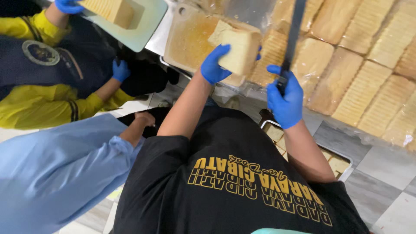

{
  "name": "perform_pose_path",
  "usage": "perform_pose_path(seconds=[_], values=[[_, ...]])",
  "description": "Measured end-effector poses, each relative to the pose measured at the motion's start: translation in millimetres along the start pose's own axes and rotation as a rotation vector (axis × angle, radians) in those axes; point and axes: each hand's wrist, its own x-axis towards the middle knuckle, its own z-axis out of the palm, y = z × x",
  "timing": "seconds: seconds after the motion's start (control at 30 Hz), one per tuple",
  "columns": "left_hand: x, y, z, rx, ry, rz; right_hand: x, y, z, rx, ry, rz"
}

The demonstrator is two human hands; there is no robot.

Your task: The person slices loaves of bread into thick slices using a long knife, holding each loaf in one gloved hand while cutting. The person then arranges the cut bread slices onto metal trays and carries the filled trays away.

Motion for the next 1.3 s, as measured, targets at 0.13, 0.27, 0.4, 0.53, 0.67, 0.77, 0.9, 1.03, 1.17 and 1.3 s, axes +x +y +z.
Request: perform_pose_path(seconds=[0.13,0.27,0.4,0.53,0.67,0.77,0.9,1.03,1.17,1.3], values=[[25,-39,28,0.395,0.192,0.197,16,-7,5,-0.174,0.114,-0.167],[29,-53,39,0.110,0.142,0.150,32,-9,-12,-0.168,0.251,-0.110],[28,-54,39,0.543,0.074,0.081,32,-6,-24,0.090,0.157,0.072],[40,-74,27,0.271,0.036,0.027,28,-4,-18,0.276,0.066,0.092],[43,-93,9,-0.067,0.097,-0.005,15,-13,-14,0.023,0.211,0.021],[44,-91,-2,-0.201,0.104,0.068,-10,-28,-15,-0.142,0.240,-0.069],[49,-79,-7,-0.259,0.046,0.189,-41,-43,-7,-0.468,0.123,-0.067],[54,-66,-7,-0.261,0.009,0.214,-47,-47,6,-0.586,0.044,-0.111],[55,-60,-10,-0.246,0.008,0.207,-41,-46,7,-0.631,0.011,-0.117],[55,-63,-8,-0.254,0.113,0.255,-39,-45,1,-0.599,-0.012,-0.009]])
